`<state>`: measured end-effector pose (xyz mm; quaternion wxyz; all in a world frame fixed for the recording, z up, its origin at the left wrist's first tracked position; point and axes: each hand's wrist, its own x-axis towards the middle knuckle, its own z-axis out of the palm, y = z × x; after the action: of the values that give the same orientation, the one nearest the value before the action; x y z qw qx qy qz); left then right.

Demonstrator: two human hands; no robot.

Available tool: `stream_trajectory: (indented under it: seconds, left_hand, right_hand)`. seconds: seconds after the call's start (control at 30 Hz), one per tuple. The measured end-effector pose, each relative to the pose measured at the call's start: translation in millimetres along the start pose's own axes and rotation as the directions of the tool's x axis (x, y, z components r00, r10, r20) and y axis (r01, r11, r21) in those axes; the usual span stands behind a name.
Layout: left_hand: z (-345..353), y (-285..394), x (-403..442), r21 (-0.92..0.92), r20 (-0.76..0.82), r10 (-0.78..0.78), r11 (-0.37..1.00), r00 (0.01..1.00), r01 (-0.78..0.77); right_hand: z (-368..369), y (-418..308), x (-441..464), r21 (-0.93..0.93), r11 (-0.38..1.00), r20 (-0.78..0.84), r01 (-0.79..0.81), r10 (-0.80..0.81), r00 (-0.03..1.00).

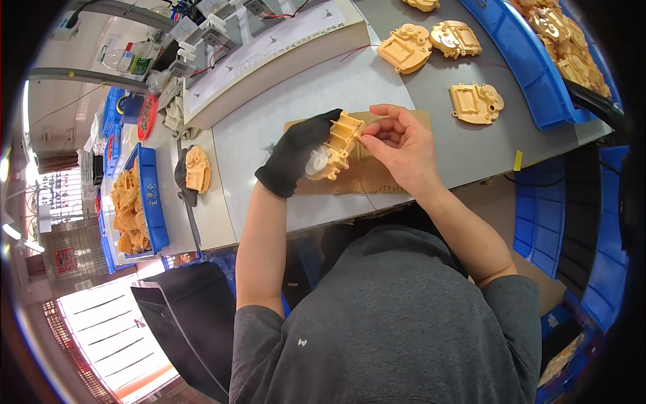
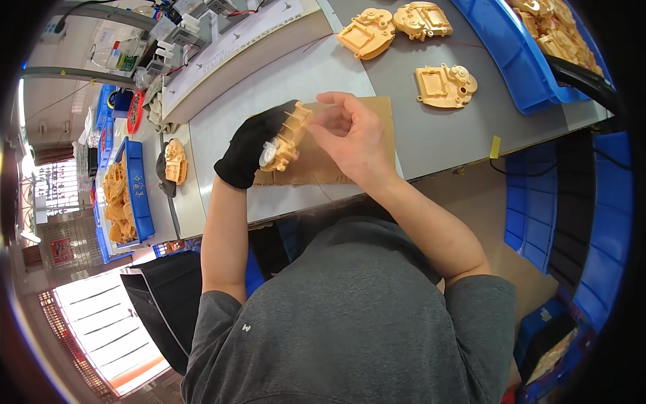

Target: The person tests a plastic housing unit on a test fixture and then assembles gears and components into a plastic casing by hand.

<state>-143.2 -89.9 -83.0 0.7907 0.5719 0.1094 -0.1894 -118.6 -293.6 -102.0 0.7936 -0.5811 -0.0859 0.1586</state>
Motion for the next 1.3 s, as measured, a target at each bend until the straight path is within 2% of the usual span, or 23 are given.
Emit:
stream_trajectory:
  seconds: [0.07, 0.17, 0.3, 0.4, 0.5, 0.53, 0.63, 0.73, 0.83, 0.93, 1.03, 1.13, 1.23, 1.3]
  left_hand:
    - [-6.8, -4.3, 6.6, 0.22, -0.005, 0.059, 0.974, 0.998, -0.056]
    - [4.2, -2.2, 6.5, 0.491, -0.048, 0.149, 0.864, 0.988, -0.107]
    - [14.7, -7.5, 7.2, 0.801, -0.052, 0.319, 0.579, 0.946, -0.151]
    - [18.1, -12.6, 4.7, 0.943, -0.036, 0.37, 0.319, 0.928, -0.09]
    - [29.7, -17.6, 0.0, 0.98, 0.023, 0.434, 0.166, 0.901, -0.106]
    - [34.7, -18.2, -0.1, 0.988, 0.003, 0.422, 0.141, 0.907, -0.069]
    - [37.7, -27.5, 2.2, 0.988, -0.01, 0.476, 0.138, 0.879, -0.063]
    - [40.8, -39.4, 3.3, 0.989, -0.043, 0.591, 0.139, 0.806, -0.049]
    - [51.2, -47.5, 0.9, 0.978, -0.123, 0.65, 0.208, 0.75, -0.019]
    - [57.4, -52.4, -2.3, 0.987, -0.089, 0.758, 0.155, 0.647, -0.046]
    - [60.4, -54.6, -3.9, 0.99, -0.098, 0.78, 0.139, 0.618, -0.019]
    - [59.6, -58.6, -4.0, 0.992, -0.078, 0.808, 0.121, 0.584, -0.036]
    - [60.3, -59.0, -4.3, 0.991, -0.083, 0.818, 0.128, 0.57, -0.04]
    - [59.6, -60.8, -2.9, 0.991, -0.077, 0.832, 0.124, 0.55, -0.049]
  right_hand:
    - [-4.3, 5.7, -0.4, -0.057, 0.998, -0.002, -0.011, 0.011, 1.0]
    - [-10.5, 11.7, -2.2, -0.158, 0.987, -0.004, -0.035, 0.035, 0.999]
    - [-15.4, 9.9, -3.6, -0.251, 0.964, -0.014, -0.086, 0.085, 0.996]
    - [-18.7, 9.5, -3.9, -0.29, 0.954, -0.026, -0.08, 0.075, 0.997]
    - [-19.3, 9.6, -3.6, -0.311, 0.947, -0.033, -0.076, 0.069, 0.997]
    - [-19.5, 9.5, -3.6, -0.317, 0.945, -0.033, -0.079, 0.072, 0.997]
    - [-19.5, 10.7, -4.0, -0.315, 0.947, -0.017, -0.063, 0.06, 0.998]
    - [-19.1, 12.8, -4.8, -0.259, 0.965, -0.025, -0.049, 0.044, 0.999]
    - [-21.4, 14.0, -4.7, -0.278, 0.958, -0.008, -0.065, 0.065, 0.998]
    - [-21.7, 13.6, -8.4, -0.257, 0.966, 0.035, -0.01, 0.02, 0.999]
    - [-20.0, 14.9, -11.6, -0.232, 0.972, 0.03, 0.035, -0.029, 0.999]
    - [-19.9, 18.0, -13.3, -0.258, 0.961, 0.04, 0.104, -0.097, 0.994]
    - [-20.9, 21.2, -13.7, -0.375, 0.892, 0.094, 0.251, -0.233, 0.968]
    - [-20.7, 20.9, -13.2, -0.411, 0.868, 0.094, 0.278, -0.263, 0.96]
